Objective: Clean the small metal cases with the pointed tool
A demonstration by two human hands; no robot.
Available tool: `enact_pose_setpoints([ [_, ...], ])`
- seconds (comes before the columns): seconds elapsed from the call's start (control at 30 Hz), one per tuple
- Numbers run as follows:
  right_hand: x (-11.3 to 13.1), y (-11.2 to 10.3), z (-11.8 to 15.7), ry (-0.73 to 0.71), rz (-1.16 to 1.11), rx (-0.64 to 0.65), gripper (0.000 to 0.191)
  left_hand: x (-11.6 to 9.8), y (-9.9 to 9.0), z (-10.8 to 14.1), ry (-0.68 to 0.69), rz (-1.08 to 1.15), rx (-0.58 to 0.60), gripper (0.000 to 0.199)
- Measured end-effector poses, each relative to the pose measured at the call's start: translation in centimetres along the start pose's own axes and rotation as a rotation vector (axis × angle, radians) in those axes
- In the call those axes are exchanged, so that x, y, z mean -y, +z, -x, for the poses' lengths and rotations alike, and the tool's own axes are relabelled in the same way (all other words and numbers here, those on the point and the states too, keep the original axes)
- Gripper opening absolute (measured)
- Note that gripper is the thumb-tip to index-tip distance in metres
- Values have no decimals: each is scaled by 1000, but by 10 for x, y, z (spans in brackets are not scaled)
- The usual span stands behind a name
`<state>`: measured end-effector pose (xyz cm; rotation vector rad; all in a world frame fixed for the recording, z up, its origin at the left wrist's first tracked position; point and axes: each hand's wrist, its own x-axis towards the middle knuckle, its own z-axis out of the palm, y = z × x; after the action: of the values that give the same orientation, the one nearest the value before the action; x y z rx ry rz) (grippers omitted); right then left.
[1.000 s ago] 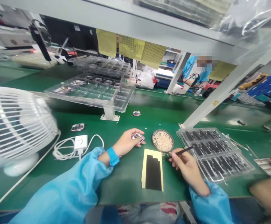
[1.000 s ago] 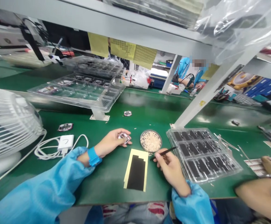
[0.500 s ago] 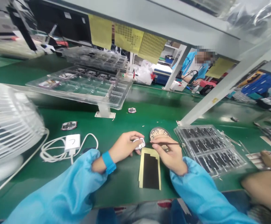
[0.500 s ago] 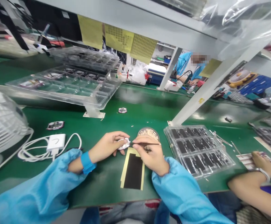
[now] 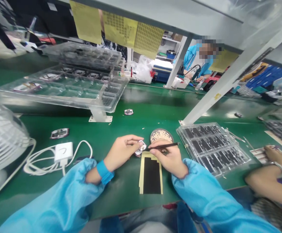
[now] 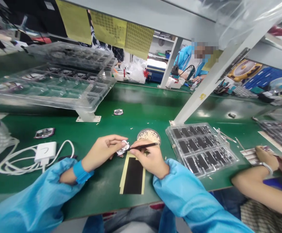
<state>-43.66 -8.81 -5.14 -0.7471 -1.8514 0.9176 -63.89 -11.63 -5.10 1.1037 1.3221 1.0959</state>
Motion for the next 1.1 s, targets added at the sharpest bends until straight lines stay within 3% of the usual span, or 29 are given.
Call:
enact_pose_setpoints([
  [0.23,-1,2,0,99,-15,-21,10,-1,1,3,53,34,-81,28],
  [0.47,-5,8,4,263,-173,-38,22,2,2,4,111,38,-120,33],
  [0.87,-1,7,4,-44,-155,77,3,2,-1,2,129,82,-149,41],
  [1.1,0,1,2,-70,-75,-78,6,3,0,1,146,114,-154,42],
])
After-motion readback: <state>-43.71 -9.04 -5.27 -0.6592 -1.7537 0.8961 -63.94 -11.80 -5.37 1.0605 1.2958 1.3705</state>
